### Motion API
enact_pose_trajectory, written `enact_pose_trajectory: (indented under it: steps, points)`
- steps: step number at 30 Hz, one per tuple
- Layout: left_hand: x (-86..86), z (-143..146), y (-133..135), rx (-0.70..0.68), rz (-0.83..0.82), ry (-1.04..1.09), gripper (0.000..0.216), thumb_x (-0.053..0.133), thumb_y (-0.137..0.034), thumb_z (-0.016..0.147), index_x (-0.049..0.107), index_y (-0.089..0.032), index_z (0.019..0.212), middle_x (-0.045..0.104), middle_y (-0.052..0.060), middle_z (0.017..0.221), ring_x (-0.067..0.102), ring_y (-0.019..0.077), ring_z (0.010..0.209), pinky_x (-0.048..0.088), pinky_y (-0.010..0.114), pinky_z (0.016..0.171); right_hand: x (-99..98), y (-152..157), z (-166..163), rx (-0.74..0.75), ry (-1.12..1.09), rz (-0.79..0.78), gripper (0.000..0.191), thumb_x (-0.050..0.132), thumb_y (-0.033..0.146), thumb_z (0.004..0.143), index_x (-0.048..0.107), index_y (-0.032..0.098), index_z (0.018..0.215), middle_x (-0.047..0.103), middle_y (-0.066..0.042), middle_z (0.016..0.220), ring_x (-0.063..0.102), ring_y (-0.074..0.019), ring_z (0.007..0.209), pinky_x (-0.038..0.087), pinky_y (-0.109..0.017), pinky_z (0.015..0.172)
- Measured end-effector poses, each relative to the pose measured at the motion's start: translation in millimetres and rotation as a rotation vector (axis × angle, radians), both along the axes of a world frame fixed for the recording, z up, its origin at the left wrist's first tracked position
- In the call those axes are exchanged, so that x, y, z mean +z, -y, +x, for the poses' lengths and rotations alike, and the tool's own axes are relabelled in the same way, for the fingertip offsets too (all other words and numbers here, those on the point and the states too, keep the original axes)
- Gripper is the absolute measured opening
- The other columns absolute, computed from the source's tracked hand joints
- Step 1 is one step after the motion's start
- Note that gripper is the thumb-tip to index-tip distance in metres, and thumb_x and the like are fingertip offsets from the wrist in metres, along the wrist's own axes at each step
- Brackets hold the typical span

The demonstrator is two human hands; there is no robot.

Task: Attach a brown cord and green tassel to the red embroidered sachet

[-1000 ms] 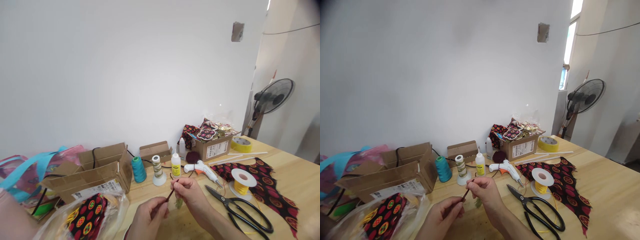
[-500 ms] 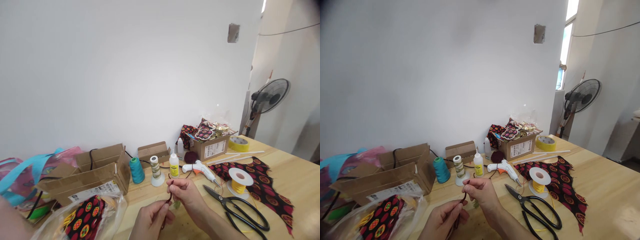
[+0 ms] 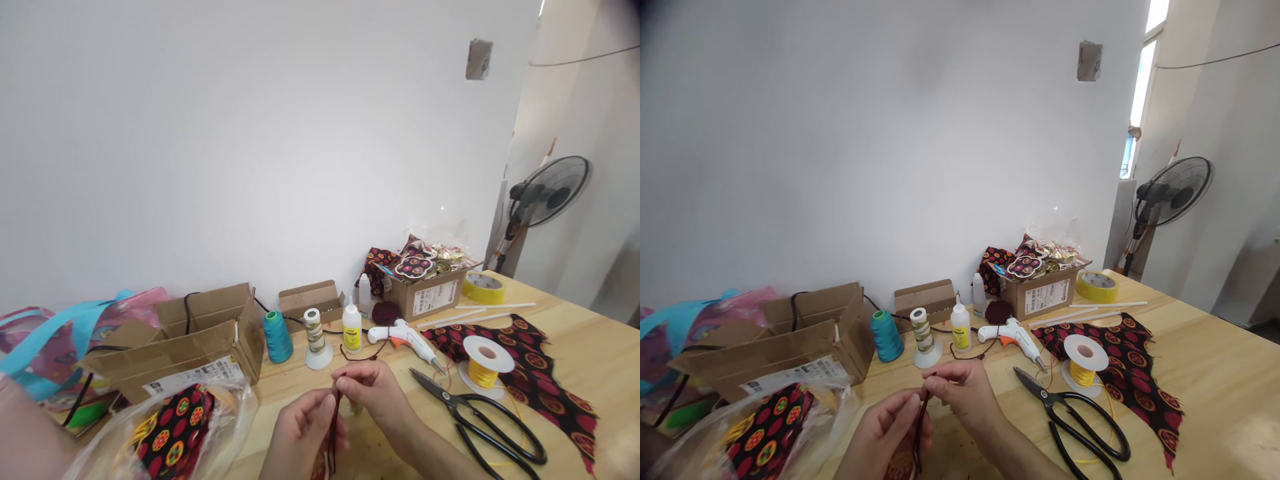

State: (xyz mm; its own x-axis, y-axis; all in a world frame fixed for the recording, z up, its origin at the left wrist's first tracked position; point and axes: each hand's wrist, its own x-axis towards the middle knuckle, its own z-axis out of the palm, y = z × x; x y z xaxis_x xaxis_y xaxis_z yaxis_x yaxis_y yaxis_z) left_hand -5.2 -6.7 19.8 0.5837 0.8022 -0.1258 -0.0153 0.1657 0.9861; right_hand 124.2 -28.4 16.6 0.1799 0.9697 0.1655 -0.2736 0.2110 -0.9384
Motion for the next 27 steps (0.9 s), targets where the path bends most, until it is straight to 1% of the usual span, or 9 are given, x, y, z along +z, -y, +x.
enact_pose_trajectory:
  steps: [2,4,7,11,14,18,21,24,27]
  points:
    - [1.6,0.4,0.4,-0.037,0.017,-0.056,0.044,0.052,-0.05,0.064,0.057,-0.011,0.083,0.054,0.0,0.053,0.045,0.0071,0.037,0.029,0.019,0.037,-0.8,-0.4,-0.7,-0.002,0.024,0.049,0.011,0.068,0.025,0.058,0.068,0.016,0.063,0.057,-0.001,0.061,0.045,-0.0094,0.054,0.035,-0.02,0.049]
    - [2.2,0.7,0.9,-0.013,0.07,-0.142,0.045,0.051,-0.051,0.063,0.058,-0.01,0.083,0.047,-0.004,0.046,0.034,0.004,0.032,0.022,0.017,0.034,-1.7,-0.9,-0.7,0.016,0.021,0.1,0.008,0.067,0.023,0.059,0.068,0.016,0.062,0.056,-0.002,0.067,0.047,-0.0105,0.059,0.037,-0.02,0.05]
    - [1.3,-0.2,0.7,0.066,0.155,-0.183,0.043,0.051,-0.049,0.065,0.059,-0.01,0.078,0.038,-0.007,0.039,0.03,0.004,0.035,0.021,0.016,0.036,-3.4,-1.4,-0.3,0.027,0.05,0.104,0.008,0.065,0.023,0.063,0.067,0.016,0.06,0.055,-0.001,0.064,0.046,-0.0091,0.057,0.035,-0.019,0.05]
    - [-2.6,-3.1,-1.9,0.06,0.128,-0.203,0.042,0.045,-0.049,0.069,0.057,-0.011,0.082,0.034,-0.008,0.035,0.025,0.0042,0.032,0.019,0.017,0.033,-4.9,-1.7,-0.5,0.051,0.099,0.091,0.01,0.064,0.024,0.065,0.066,0.015,0.061,0.054,0.0,0.062,0.042,-0.0074,0.053,0.032,-0.018,0.047]
    - [-4.1,-3.5,-2.2,0.064,0.132,-0.205,0.038,0.046,-0.047,0.069,0.057,-0.011,0.077,0.035,-0.008,0.034,0.024,0.0035,0.03,0.016,0.016,0.032,-4.2,-1.2,-1.2,0.1,0.083,0.103,0.013,0.063,0.025,0.066,0.065,0.015,0.058,0.052,0.0,0.06,0.042,-0.0073,0.052,0.031,-0.018,0.046]
    - [-2.5,-1.0,0.7,0.071,0.096,-0.188,0.032,0.049,-0.044,0.067,0.055,-0.012,0.07,0.036,-0.009,0.037,0.022,0.0022,0.029,0.013,0.016,0.031,-3.8,-1.0,-2.4,0.135,-0.014,0.083,0.016,0.067,0.024,0.061,0.062,0.013,0.05,0.05,0.001,0.058,0.044,-0.0078,0.052,0.032,-0.02,0.049]
    - [-3.0,0.1,1.2,0.087,0.116,-0.208,0.026,0.05,-0.039,0.066,0.054,-0.013,0.066,0.037,-0.008,0.038,0.024,0.0027,0.03,0.015,0.017,0.033,-5.8,-2.1,-3.0,0.122,-0.096,0.052,0.015,0.069,0.023,0.057,0.061,0.013,0.05,0.05,0.001,0.059,0.041,-0.0064,0.048,0.03,-0.019,0.045]
    - [-5.7,-1.2,-0.7,0.106,0.176,-0.21,0.024,0.052,-0.036,0.066,0.052,-0.014,0.057,0.038,-0.007,0.038,0.029,0.0038,0.035,0.02,0.017,0.037,-6.8,-2.7,-3.8,0.114,-0.133,0.027,0.015,0.071,0.024,0.054,0.061,0.013,0.051,0.05,0.001,0.059,0.038,-0.0055,0.046,0.028,-0.018,0.042]
    - [-6.5,-3.8,-2.6,0.097,0.2,-0.191,0.026,0.051,-0.038,0.068,0.054,-0.013,0.06,0.036,-0.007,0.039,0.029,0.0043,0.038,0.021,0.017,0.039,-5.7,-1.6,-4.8,0.121,-0.112,0.013,0.017,0.07,0.028,0.055,0.062,0.013,0.052,0.051,0.001,0.059,0.038,-0.006,0.047,0.028,-0.018,0.043]
